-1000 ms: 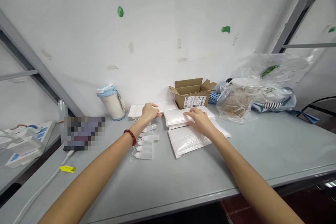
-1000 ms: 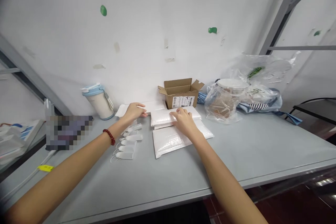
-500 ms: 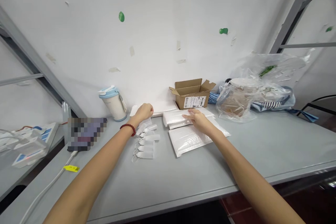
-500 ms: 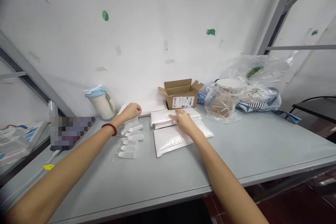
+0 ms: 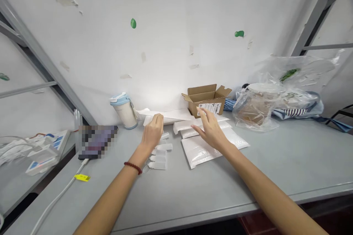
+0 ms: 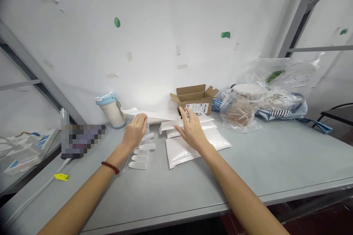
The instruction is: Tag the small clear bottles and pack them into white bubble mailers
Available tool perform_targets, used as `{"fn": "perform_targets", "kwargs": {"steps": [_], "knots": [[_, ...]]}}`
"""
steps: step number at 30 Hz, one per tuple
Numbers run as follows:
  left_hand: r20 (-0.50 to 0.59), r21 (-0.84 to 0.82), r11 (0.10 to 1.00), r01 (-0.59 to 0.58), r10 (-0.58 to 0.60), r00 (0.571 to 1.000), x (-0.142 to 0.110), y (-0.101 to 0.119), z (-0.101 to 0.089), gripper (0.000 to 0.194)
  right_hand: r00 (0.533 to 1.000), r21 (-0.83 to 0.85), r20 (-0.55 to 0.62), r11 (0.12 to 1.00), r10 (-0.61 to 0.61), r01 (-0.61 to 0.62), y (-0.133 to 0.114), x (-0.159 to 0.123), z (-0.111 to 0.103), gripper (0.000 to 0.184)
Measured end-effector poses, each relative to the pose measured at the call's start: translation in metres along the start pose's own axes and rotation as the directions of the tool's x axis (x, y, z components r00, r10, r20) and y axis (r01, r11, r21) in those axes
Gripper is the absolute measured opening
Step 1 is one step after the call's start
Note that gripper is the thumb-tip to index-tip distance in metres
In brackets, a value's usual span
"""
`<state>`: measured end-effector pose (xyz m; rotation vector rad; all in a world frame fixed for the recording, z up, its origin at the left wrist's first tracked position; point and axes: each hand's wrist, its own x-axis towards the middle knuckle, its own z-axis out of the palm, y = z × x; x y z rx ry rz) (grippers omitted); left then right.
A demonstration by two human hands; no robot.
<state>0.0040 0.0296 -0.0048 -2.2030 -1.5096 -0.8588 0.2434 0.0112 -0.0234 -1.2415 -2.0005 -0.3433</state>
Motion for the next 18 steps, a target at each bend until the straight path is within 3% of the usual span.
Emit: {"fn": "perform_targets", "kwargs": {"steps": [2, 5, 10, 12, 15, 18], "knots": [[-0.096, -0.083, 0.995, -0.057, 0.049, 0.994, -0.014, 0.006, 0.003, 0.026, 0.993, -0.05, -0.064, 0.994, -0.101, 0.098, -0.012, 0.0, -0.001, 0.063], [-0.187, -0.165, 0.976, -0.14, 0.108, 0.976, -0.027, 0.018, 0.005, 0.027, 0.987, -0.177, -0.037, 0.973, -0.159, 0.15, -0.027, -0.003, -0.001, 0.051], [-0.157, -0.271, 0.906, -0.326, 0.292, 0.943, -0.041, 0.051, -0.002, 0.032, 1.0, -0.314, 0.001, 0.95, 0.003, -0.002, -0.033, -0.006, 0.001, 0.046], [-0.118, -0.34, 0.877, -0.339, 0.317, 0.941, -0.044, 0.062, -0.005, 0.032, 0.999, -0.33, 0.043, 0.944, 0.026, -0.01, -0.03, -0.007, 0.002, 0.048], [-0.115, -0.449, 0.868, -0.214, 0.181, 0.977, -0.043, 0.068, -0.011, 0.028, 0.992, -0.352, 0.12, 0.936, 0.039, 0.006, -0.026, -0.007, 0.003, 0.052], [-0.145, -0.55, 0.834, 0.051, -0.156, 0.977, -0.036, 0.056, -0.016, 0.025, 0.98, -0.366, 0.189, 0.93, 0.066, 0.008, -0.024, -0.007, 0.004, 0.054]]}}
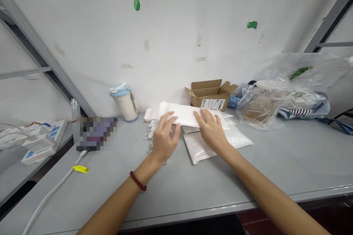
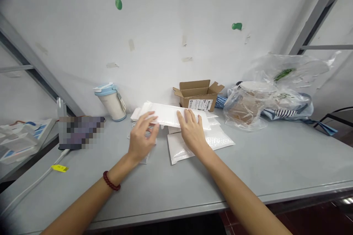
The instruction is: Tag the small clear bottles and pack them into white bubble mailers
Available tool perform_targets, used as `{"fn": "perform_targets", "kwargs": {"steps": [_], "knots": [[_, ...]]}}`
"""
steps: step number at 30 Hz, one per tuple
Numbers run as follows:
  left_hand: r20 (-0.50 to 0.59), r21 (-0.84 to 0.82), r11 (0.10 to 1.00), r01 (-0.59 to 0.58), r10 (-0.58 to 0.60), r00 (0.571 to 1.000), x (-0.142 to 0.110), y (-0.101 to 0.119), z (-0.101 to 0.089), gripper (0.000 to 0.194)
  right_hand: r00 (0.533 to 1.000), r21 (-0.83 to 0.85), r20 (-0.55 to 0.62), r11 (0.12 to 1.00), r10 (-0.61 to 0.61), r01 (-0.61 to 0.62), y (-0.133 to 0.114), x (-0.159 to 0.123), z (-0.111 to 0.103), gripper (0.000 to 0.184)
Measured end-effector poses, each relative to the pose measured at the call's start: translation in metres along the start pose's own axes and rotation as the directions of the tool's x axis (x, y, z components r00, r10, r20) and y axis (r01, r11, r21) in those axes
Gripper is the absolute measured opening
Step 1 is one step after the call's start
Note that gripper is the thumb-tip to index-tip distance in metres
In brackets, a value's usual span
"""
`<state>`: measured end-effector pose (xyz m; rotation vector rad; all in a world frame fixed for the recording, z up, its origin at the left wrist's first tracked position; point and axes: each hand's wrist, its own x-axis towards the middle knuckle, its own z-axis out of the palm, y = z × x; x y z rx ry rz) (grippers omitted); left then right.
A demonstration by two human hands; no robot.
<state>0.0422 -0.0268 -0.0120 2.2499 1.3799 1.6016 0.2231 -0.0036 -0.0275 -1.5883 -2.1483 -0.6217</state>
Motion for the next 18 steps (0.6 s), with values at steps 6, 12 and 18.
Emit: {"fn": "perform_targets", "kwargs": {"steps": [6, 12, 18], "knots": [[0.006, -0.36, 0.783, 0.507, -0.542, 0.841, 0.024, -0.029, -0.017, 0.04, 0.998, 0.003, 0.056, 0.999, -0.036, 0.036, 0.001, -0.001, 0.0, 0.061], [0.257, -0.58, 0.487, 0.653, -0.651, 0.714, 0.026, -0.033, -0.017, 0.061, 0.996, 0.029, 0.039, 0.997, -0.077, 0.075, -0.005, -0.003, -0.002, 0.063], [0.372, -0.548, 0.523, 0.652, -0.546, 0.751, 0.021, -0.019, -0.014, 0.05, 0.975, 0.091, 0.046, 0.973, -0.217, 0.212, -0.009, -0.005, -0.005, 0.07]]}}
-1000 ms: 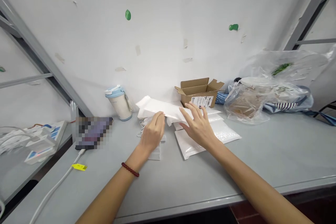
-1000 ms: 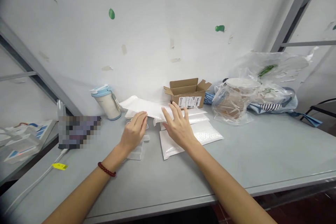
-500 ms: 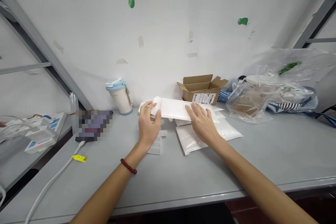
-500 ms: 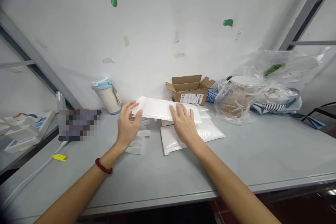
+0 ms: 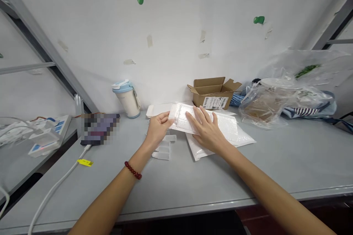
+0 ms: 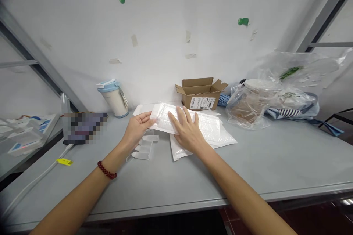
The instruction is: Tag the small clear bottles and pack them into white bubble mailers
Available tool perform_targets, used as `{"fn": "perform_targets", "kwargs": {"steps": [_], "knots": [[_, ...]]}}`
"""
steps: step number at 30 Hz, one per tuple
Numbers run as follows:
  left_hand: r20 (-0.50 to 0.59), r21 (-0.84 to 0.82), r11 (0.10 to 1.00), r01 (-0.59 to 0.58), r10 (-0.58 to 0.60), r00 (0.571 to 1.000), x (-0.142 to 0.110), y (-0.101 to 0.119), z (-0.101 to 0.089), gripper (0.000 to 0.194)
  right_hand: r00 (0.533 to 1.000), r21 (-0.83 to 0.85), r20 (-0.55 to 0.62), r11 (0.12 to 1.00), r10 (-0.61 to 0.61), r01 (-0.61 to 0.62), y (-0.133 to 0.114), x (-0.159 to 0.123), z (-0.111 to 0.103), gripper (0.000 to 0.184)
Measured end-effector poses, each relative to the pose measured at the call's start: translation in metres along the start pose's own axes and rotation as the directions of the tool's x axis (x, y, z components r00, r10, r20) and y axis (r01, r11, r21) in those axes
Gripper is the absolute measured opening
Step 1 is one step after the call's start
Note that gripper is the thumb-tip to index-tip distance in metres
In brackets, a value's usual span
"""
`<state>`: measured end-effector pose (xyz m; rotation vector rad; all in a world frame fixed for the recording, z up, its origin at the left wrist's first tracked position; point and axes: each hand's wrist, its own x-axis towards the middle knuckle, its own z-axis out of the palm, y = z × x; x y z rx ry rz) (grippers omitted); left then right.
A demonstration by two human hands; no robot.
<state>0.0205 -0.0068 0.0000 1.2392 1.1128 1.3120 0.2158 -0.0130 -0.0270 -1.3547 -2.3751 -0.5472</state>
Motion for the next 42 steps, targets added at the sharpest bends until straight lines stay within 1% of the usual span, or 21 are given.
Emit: {"fn": "perform_targets", "kwargs": {"steps": [4, 7, 10, 12, 15, 17, 19, 21, 23, 24, 26, 27, 28, 30, 32, 34, 36, 39, 42], "knots": [[0.095, 0.069, 0.997, -0.028, 0.022, 0.995, -0.004, -0.001, 0.003, 0.034, 1.0, 0.048, 0.006, 0.999, 0.004, -0.005, 0.0, -0.001, -0.001, 0.083], [0.113, 0.105, 0.994, -0.038, 0.026, 0.993, -0.004, -0.002, 0.003, 0.026, 1.0, 0.087, 0.0, 0.996, 0.026, -0.026, 0.0, -0.001, -0.003, 0.089], [0.109, 0.138, 0.99, -0.032, 0.017, 0.994, -0.004, -0.001, 0.003, 0.019, 0.999, 0.127, -0.013, 0.991, 0.04, -0.038, 0.001, 0.0, -0.004, 0.09], [0.114, 0.145, 0.989, -0.019, 0.003, 0.994, -0.004, -0.001, 0.003, 0.02, 0.998, 0.145, -0.044, 0.989, 0.039, -0.033, 0.001, 0.0, -0.004, 0.089], [0.116, 0.169, 0.986, 0.005, -0.025, 0.993, -0.005, -0.002, 0.005, 0.026, 0.993, 0.159, -0.113, 0.987, 0.025, -0.007, 0.001, 0.0, -0.004, 0.086], [0.104, 0.226, 0.974, 0.013, -0.038, 0.994, -0.006, -0.001, 0.006, 0.029, 0.986, 0.165, -0.165, 0.986, 0.011, 0.017, 0.0, -0.001, -0.004, 0.084], [0.07, 0.306, 0.952, 0.01, -0.033, 0.997, -0.004, 0.001, 0.003, 0.031, 0.974, 0.17, -0.226, 0.985, -0.002, 0.041, 0.0, -0.001, -0.003, 0.08], [0.025, 0.383, 0.924, -0.025, 0.017, 1.0, 0.001, 0.004, -0.006, 0.034, 0.956, 0.168, -0.294, 0.985, 0.002, 0.049, 0.001, 0.0, -0.002, 0.072], [-0.018, 0.48, 0.872, -0.093, 0.116, 0.993, 0.009, 0.008, -0.023, 0.034, 0.931, 0.159, -0.365, 0.986, 0.023, 0.038, 0.004, 0.0, -0.002, 0.063], [-0.03, 0.568, 0.812, -0.136, 0.185, 0.982, 0.013, 0.009, -0.033, 0.032, 0.919, 0.154, -0.394, 0.988, 0.034, 0.029, 0.006, 0.001, -0.001, 0.059], [-0.07, 0.746, 0.648, -0.153, 0.305, 0.95, 0.022, 0.01, -0.055, 0.024, 0.901, 0.138, -0.432, 0.99, 0.05, 0.011, 0.01, 0.001, -0.001, 0.052], [-0.082, 0.794, 0.591, -0.14, 0.332, 0.94, 0.025, 0.009, -0.065, 0.022, 0.897, 0.129, -0.439, 0.992, 0.053, 0.004, 0.013, 0.001, 0.0, 0.05], [-0.077, 0.819, 0.557, -0.135, 0.339, 0.938, 0.028, 0.009, -0.074, 0.021, 0.897, 0.121, -0.439, 0.993, 0.053, 0.0, 0.015, 0.002, 0.0, 0.047], [-0.05, 0.833, 0.538, -0.131, 0.308, 0.95, 0.03, 0.009, -0.086, 0.023, 0.903, 0.108, -0.428, 0.994, 0.049, -0.003, 0.018, 0.001, 0.002, 0.043], [0.007, 0.82, 0.554, -0.143, 0.241, 0.971, 0.03, 0.008, -0.09, 0.025, 0.91, 0.105, -0.413, 0.994, 0.046, -0.003, 0.02, 0.001, 0.004, 0.04], [0.075, 0.81, 0.563, -0.162, 0.174, 0.982, 0.028, 0.007, -0.089, 0.026, 0.916, 0.108, -0.398, 0.994, 0.048, -0.006, 0.021, 0.001, 0.006, 0.038], [0.124, 0.814, 0.552, -0.18, 0.138, 0.983, 0.027, 0.004, -0.084, 0.029, 0.921, 0.109, -0.387, 0.994, 0.05, -0.008, 0.022, 0.001, 0.007, 0.038], [0.171, 0.833, 0.513, -0.208, 0.118, 0.978, 0.025, 0.0, -0.077, 0.037, 0.925, 0.102, -0.378, 0.995, 0.045, -0.007, 0.023, 0.001, 0.009, 0.039], [0.201, 0.851, 0.472, -0.229, 0.109, 0.973, 0.023, -0.003, -0.071, 0.035, 0.927, 0.098, -0.373, 0.995, 0.044, -0.008, 0.023, 0.001, 0.009, 0.039]]}}
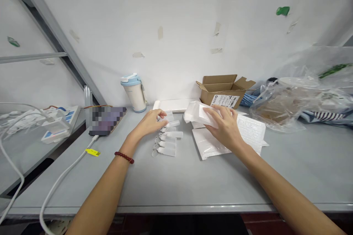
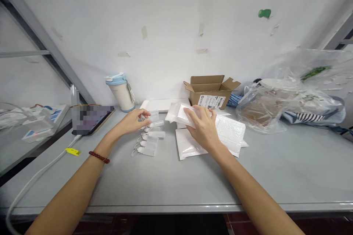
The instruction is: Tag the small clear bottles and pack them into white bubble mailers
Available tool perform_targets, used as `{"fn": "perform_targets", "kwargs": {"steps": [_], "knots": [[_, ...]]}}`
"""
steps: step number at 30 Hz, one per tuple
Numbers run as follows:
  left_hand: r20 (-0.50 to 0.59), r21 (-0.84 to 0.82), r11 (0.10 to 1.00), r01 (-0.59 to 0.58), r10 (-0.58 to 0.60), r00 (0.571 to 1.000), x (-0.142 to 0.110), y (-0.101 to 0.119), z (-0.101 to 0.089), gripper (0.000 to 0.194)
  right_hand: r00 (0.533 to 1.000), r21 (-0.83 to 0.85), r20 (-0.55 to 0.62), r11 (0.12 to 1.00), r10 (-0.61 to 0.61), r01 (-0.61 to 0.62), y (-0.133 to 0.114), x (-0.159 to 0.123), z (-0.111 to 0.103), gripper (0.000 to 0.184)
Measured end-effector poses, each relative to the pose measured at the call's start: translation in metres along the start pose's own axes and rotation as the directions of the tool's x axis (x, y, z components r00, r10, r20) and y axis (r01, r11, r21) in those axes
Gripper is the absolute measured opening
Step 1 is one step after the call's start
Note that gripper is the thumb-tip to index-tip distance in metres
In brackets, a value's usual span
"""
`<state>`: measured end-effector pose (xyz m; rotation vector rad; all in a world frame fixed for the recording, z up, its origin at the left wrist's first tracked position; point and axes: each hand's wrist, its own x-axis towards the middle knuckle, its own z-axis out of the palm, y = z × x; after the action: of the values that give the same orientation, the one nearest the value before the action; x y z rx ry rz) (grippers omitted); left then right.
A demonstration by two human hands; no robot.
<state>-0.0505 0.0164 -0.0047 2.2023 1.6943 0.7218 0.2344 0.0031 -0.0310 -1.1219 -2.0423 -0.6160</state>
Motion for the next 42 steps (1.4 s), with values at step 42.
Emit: {"fn": "perform_targets", "kwargs": {"steps": [42], "knots": [[-0.289, -0.746, 0.655, -0.12, -0.156, 0.945, -0.008, 0.063, 0.026, 0.022, 0.98, 0.269, 0.154, 0.95, 0.123, -0.161, -0.005, 0.001, -0.003, 0.039]]}}
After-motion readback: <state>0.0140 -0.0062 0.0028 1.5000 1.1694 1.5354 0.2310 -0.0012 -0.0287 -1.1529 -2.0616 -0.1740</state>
